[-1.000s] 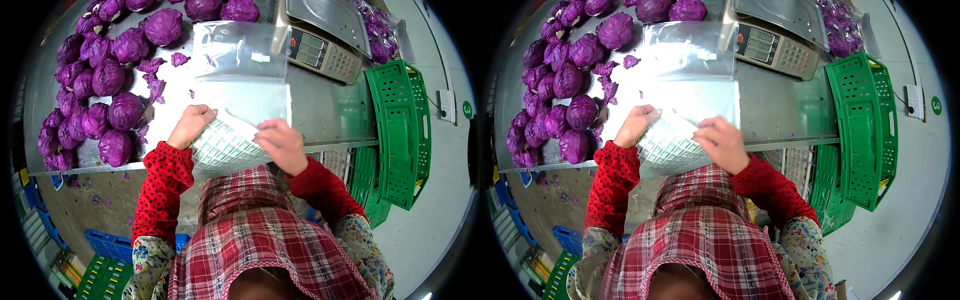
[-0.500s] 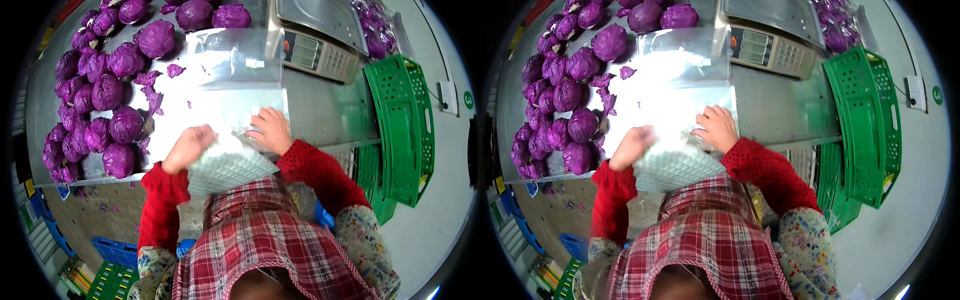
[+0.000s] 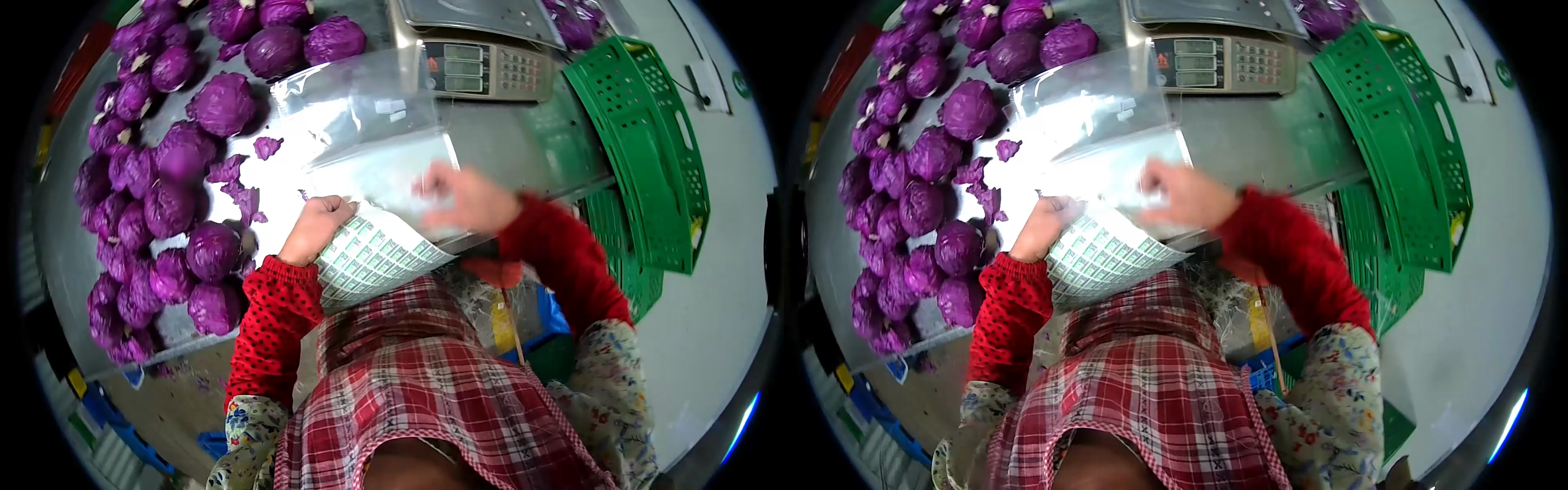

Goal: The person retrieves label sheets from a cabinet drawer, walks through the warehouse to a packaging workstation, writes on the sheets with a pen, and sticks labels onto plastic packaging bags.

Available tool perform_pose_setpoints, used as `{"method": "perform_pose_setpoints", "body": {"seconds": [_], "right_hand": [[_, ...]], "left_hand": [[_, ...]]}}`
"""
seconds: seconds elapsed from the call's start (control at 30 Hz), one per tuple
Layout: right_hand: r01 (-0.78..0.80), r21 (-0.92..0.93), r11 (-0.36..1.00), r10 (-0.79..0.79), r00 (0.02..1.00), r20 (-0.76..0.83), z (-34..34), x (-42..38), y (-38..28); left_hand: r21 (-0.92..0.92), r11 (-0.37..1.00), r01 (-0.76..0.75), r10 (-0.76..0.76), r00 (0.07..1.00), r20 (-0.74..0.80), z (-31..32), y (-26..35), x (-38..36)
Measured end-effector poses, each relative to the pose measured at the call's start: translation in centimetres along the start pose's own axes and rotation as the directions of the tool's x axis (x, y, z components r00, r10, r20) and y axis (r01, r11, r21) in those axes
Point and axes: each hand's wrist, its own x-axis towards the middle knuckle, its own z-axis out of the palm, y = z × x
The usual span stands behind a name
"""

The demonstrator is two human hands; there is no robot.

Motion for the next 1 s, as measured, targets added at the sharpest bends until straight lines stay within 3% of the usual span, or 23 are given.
{"method": "perform_pose_setpoints", "body": {"seconds": [0.03, 0.07, 0.13, 0.3, 0.37, 0.57, 0.67, 0.77, 0.87, 0.9, 0.93, 0.97, 1.0], "right_hand": [[-0.061, 0.04, 0.997, 0.06, 0.998, 0.017, 3.0, -2.2, 0.7], [-0.085, 0.042, 0.995, 0.086, 0.996, -0.002, 4.6, -3.4, 0.3], [-0.276, 0.132, 0.952, 0.294, 0.945, -0.146, 7.2, -5.5, -0.7], [-0.289, 0.256, 0.923, 0.367, 0.862, -0.351, 10.5, -7.4, -4.0], [-0.159, 0.045, 0.986, 0.162, 0.882, -0.442, 11.8, -7.9, -4.3], [-0.2, -0.023, 0.979, 0.153, 0.812, -0.563, 15.5, -8.8, -5.0], [-0.16, -0.188, 0.969, -0.023, 0.699, -0.715, 17.1, -9.0, -4.4], [-0.169, -0.247, 0.954, -0.091, 0.623, -0.777, 19.2, -9.4, -3.1], [-0.145, -0.239, 0.96, -0.107, 0.601, -0.792, 20.0, -9.9, -3.2], [-0.129, -0.247, 0.96, -0.125, 0.594, -0.795, 19.9, -10.1, -3.7], [-0.121, -0.147, 0.982, -0.045, 0.605, -0.795, 19.1, -10.5, -4.3], [-0.082, -0.193, 0.978, -0.103, 0.616, -0.781, 17.3, -11.0, -4.8], [-0.143, -0.071, 0.987, 0.025, 0.577, -0.817, 15.7, -11.3, -5.2]], "left_hand": [[-0.04, 0.998, 0.05, -0.049, 0.999, 0.012, -0.4, -0.2, 0.5], [0.105, 0.994, -0.015, 0.014, 1.0, 0.008, -0.9, -0.5, 1.0], [-0.006, 1.0, 0.011, -0.01, 0.998, 0.059, -1.1, -0.8, 1.3], [0.06, 0.998, -0.011, 0.002, 0.99, 0.14, -1.0, 0.0, 1.7], [0.067, 0.996, -0.051, 0.04, 0.987, 0.153, -1.0, -0.2, 2.0], [0.142, 0.983, -0.116, 0.086, 0.975, 0.203, -1.2, -0.9, 1.5], [0.172, 0.962, -0.214, 0.176, 0.961, 0.213, -1.4, -0.9, 1.6], [0.249, 0.941, -0.228, 0.17, 0.957, 0.234, -1.1, -1.3, 1.0], [0.172, 0.974, -0.149, 0.113, 0.973, 0.201, -1.0, -1.3, 0.3], [0.179, 0.972, -0.152, 0.114, 0.972, 0.205, -1.1, -1.6, 0.2], [0.191, 0.966, -0.176, 0.136, 0.969, 0.209, -1.1, -1.8, 0.4], [0.202, 0.958, -0.204, 0.161, 0.964, 0.213, -1.2, -1.8, 0.6], [0.2, 0.956, -0.216, 0.167, 0.957, 0.235, -1.3, -1.7, 0.5]]}}
